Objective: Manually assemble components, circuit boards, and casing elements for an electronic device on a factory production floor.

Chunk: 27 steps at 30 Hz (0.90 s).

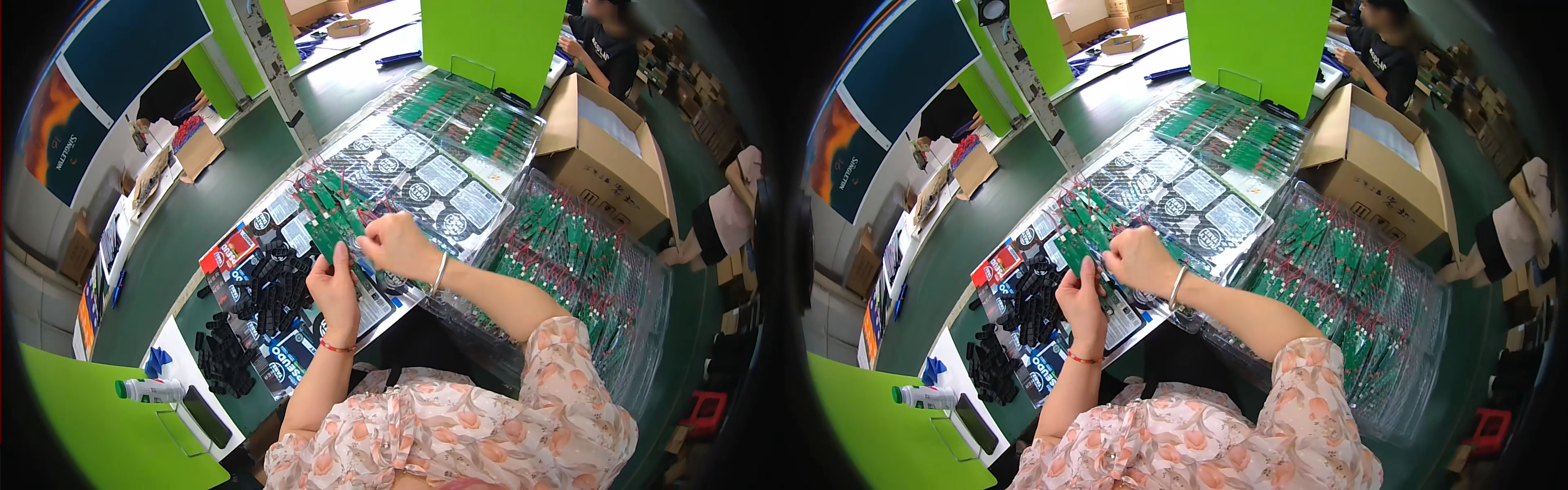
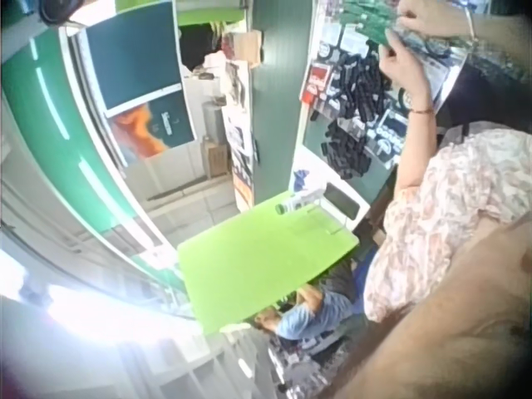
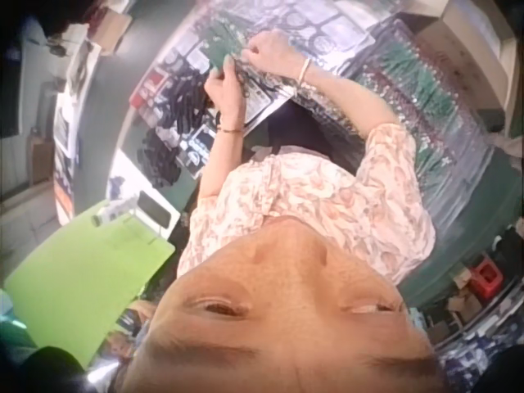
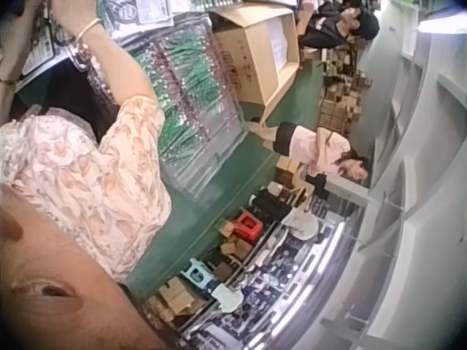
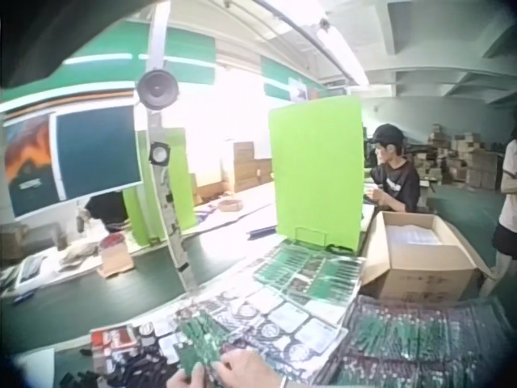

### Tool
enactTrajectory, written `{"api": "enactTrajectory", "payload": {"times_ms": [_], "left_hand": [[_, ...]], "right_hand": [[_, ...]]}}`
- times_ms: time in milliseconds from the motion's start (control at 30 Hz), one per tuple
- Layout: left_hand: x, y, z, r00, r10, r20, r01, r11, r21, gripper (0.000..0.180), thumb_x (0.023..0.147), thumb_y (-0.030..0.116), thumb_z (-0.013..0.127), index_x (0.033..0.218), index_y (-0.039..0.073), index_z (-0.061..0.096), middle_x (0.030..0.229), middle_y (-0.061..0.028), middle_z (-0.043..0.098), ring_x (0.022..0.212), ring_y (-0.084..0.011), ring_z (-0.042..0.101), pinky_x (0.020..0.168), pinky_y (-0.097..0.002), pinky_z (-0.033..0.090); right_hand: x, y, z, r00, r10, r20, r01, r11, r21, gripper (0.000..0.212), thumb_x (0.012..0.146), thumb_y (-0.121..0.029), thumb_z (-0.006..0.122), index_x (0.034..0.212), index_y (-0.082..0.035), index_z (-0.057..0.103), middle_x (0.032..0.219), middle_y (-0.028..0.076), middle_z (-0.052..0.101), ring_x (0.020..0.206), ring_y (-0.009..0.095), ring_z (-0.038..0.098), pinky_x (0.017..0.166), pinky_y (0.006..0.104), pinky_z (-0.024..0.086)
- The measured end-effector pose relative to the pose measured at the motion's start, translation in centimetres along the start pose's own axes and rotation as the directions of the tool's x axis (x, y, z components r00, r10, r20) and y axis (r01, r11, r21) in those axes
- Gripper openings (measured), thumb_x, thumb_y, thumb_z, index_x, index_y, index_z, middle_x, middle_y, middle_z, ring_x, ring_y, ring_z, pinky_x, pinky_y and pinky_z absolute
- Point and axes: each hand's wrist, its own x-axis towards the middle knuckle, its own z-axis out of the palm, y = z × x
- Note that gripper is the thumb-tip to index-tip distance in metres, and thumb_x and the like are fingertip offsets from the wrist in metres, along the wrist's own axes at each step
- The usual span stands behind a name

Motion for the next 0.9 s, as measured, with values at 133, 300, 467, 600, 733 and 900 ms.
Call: {"api": "enactTrajectory", "payload": {"times_ms": [133,300,467,600,733,900], "left_hand": [[1.3,-0.9,-0.7,0.979,-0.156,0.13,0.184,0.953,-0.241,0.019,0.097,0.017,0.056,0.09,0.001,0.063,0.082,-0.0044,0.063,0.069,-0.0098,0.056,0.061,-0.0237,0.046],[0.7,0.3,0.1,0.933,-0.245,0.265,0.31,0.92,-0.24,0.019,0.096,0.017,0.058,0.095,-0.001,0.064,0.087,-0.0056,0.065,0.076,-0.0114,0.062,0.067,-0.0238,0.051],[1.0,0.7,-0.4,0.921,-0.216,0.325,0.239,0.97,-0.034,0.024,0.097,0.021,0.057,0.093,0.0,0.067,0.08,-0.0036,0.066,0.068,-0.0088,0.061,0.061,-0.0216,0.049],[0.8,2.5,-1.0,0.953,-0.122,0.279,0.003,0.92,0.393,0.034,0.098,0.024,0.056,0.074,0.002,0.065,0.059,0.0026,0.056,0.051,-0.0029,0.049,0.046,-0.0192,0.035],[0.7,3.1,-1.3,0.938,-0.16,0.307,0.047,0.937,0.345,0.033,0.097,0.023,0.057,0.071,0.003,0.064,0.056,0.0038,0.053,0.045,-0.0014,0.041,0.042,-0.0194,0.028],[0.1,3.0,-0.5,0.942,-0.168,0.289,0.075,0.949,0.306,0.032,0.096,0.022,0.059,0.069,0.004,0.061,0.056,0.0052,0.049,0.045,-0.001,0.036,0.041,-0.0194,0.022]], "right_hand": [[-0.3,2.7,-2.9,0.978,0.079,0.192,-0.03,0.969,-0.247,0.03,0.08,-0.017,0.064,0.057,0.002,0.061,0.054,0.016,0.061,0.049,0.027,0.064,0.055,0.0368,0.053],[-0.4,1.8,-3.2,0.998,0.064,0.004,-0.06,0.96,-0.273,0.027,0.085,-0.024,0.063,0.072,0.0,0.068,0.059,0.015,0.063,0.058,0.028,0.066,0.058,0.0384,0.052],[-0.1,0.5,-3.2,0.951,0.14,0.277,-0.18,0.976,0.123,0.024,0.085,-0.022,0.064,0.078,0.0,0.07,0.057,0.006,0.061,0.049,0.009,0.058,0.049,0.0272,0.047],[-0.1,-0.5,-3.4,0.93,0.158,0.333,-0.234,0.951,0.202,0.026,0.086,-0.022,0.063,0.076,0.002,0.069,0.058,0.005,0.062,0.05,0.009,0.059,0.048,0.0257,0.048],[-0.4,0.2,-2.6,0.834,0.21,0.51,-0.401,0.866,0.299,0.028,0.089,-0.022,0.06,0.075,0.001,0.066,0.062,0.004,0.063,0.053,0.008,0.06,0.048,0.023,0.05],[-1.3,0.2,-3.3,0.88,0.162,0.446,-0.324,0.892,0.315,0.027,0.087,-0.022,0.061,0.074,0.001,0.068,0.059,0.005,0.063,0.053,0.009,0.062,0.048,0.0241,0.049]]}}
